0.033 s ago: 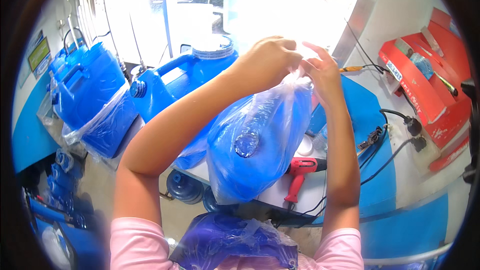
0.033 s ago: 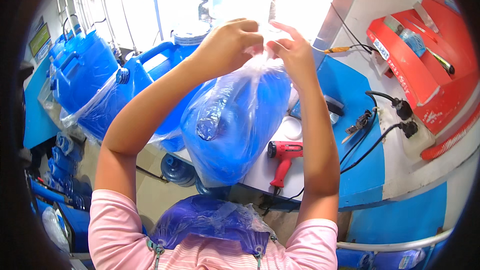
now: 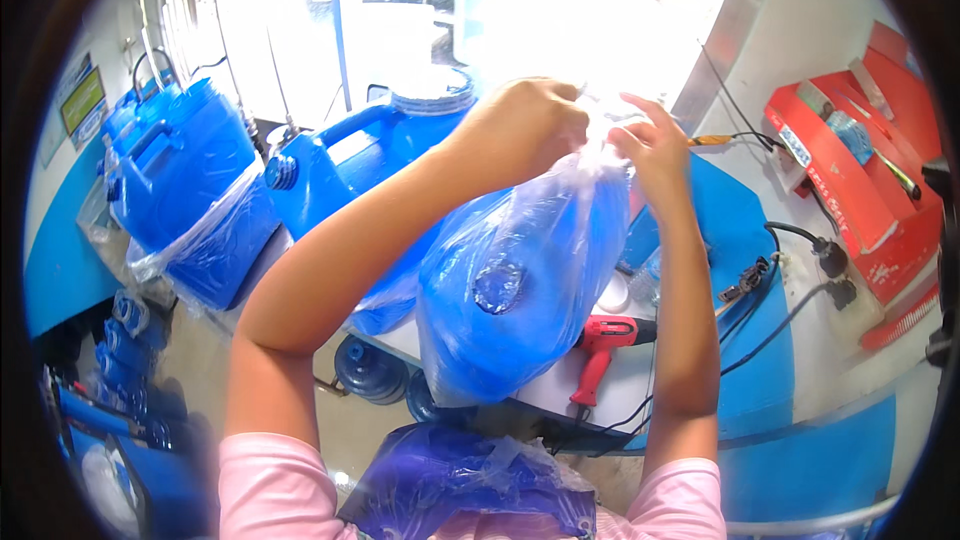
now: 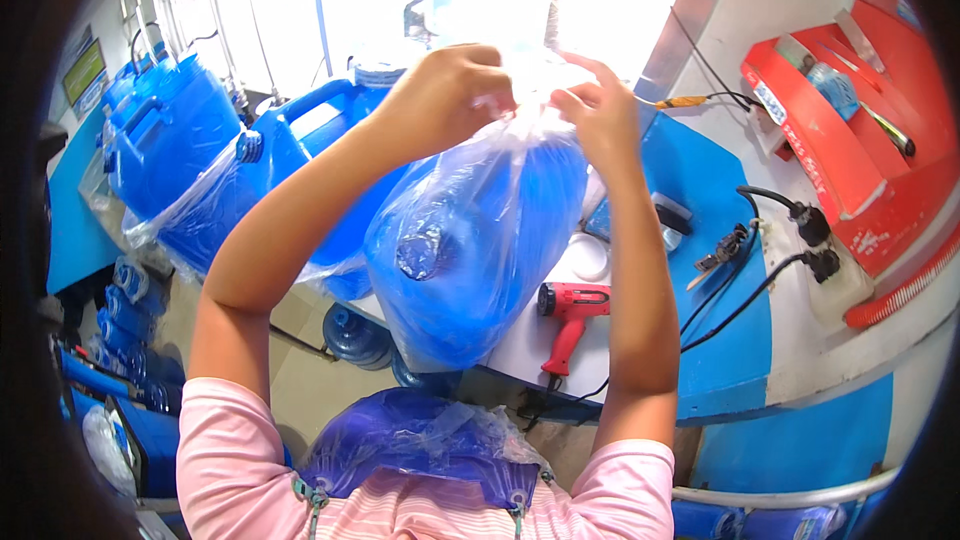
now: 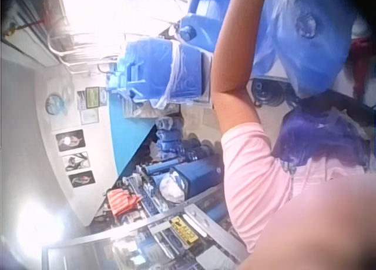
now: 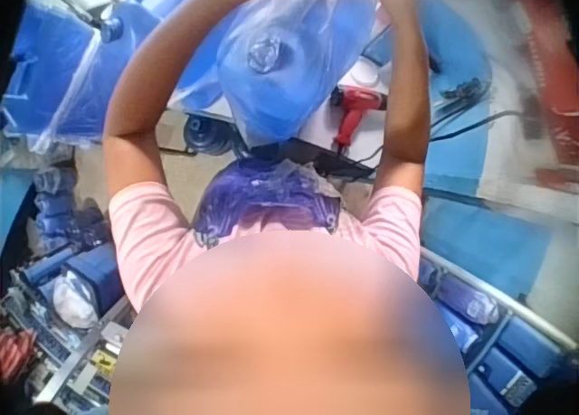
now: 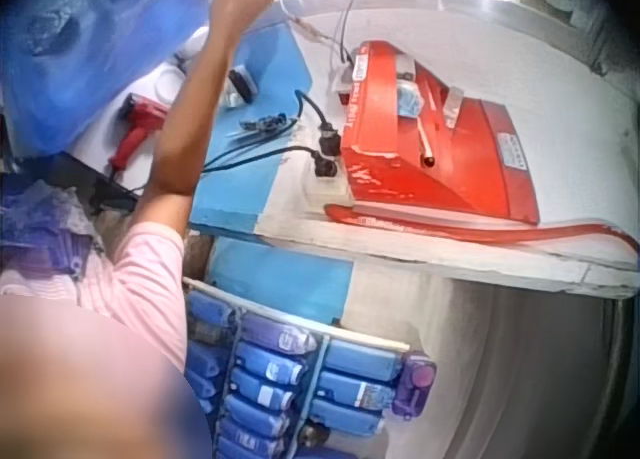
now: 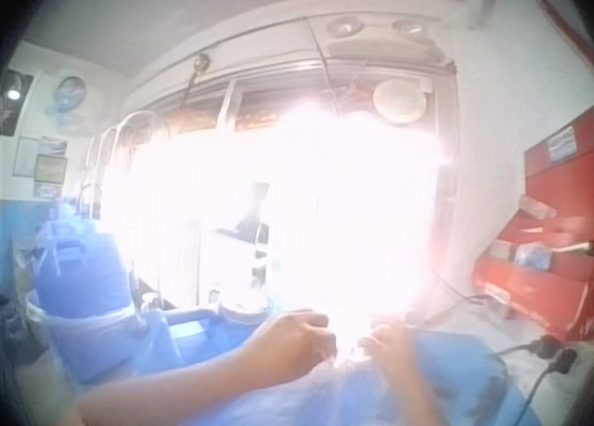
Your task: The person places blue plastic jerrycans on a stainless steel counter, secures them with plastic wrap, and uses a red heat gun to shrink the wrap around the containers. They then move the wrapped jerrycans to a storage area and repeat the process with additional containers.
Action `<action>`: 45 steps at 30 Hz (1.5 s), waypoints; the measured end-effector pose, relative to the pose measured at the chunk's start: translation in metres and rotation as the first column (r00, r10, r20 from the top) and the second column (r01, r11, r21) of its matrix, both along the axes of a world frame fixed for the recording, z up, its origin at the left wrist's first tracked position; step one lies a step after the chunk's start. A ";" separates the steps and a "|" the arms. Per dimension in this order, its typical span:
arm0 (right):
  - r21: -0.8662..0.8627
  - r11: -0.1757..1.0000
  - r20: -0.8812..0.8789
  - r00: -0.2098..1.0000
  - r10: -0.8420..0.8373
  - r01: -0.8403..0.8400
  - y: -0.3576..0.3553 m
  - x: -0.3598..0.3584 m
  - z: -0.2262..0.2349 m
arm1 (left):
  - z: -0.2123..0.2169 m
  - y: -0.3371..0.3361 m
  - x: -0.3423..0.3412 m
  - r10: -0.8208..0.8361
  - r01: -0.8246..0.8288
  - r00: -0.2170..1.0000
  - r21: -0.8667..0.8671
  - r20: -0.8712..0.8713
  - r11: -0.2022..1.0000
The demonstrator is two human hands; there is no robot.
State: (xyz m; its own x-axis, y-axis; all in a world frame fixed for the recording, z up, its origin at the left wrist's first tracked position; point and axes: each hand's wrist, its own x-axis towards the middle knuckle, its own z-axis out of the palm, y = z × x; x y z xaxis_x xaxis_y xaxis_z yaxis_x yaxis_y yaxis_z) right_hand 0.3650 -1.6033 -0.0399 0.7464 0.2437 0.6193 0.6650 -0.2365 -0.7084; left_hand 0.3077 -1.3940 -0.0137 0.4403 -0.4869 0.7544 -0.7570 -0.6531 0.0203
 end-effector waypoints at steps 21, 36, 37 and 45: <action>-0.478 0.865 0.235 0.926 0.296 -0.155 0.078 -0.062 0.040 | -0.096 0.239 -0.150 0.716 -0.513 0.534 0.501 -0.450 0.697; -0.801 0.588 0.220 0.969 0.114 0.112 0.174 -0.036 0.082 | -0.007 0.262 -0.153 0.582 -0.106 0.560 0.647 -0.589 0.755; -0.823 0.558 0.193 0.976 0.101 0.105 0.187 -0.038 0.084 | -0.032 0.267 -0.150 0.609 -0.118 0.520 0.655 -0.599 0.746; -0.969 0.000 -0.240 0.947 0.211 -0.246 0.260 -0.103 0.056 | -0.069 0.325 -0.114 0.204 -0.061 0.947 0.483 -0.250 0.874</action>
State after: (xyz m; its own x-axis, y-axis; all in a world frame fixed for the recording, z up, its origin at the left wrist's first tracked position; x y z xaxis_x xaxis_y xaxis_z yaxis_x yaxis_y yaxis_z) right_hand 0.2623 -1.3432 0.0162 0.5205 0.7628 -0.3836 0.8331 -0.5521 0.0326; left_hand 0.1933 -1.0690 -0.0826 0.6855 -0.6686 0.2882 -0.6701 -0.7342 -0.1091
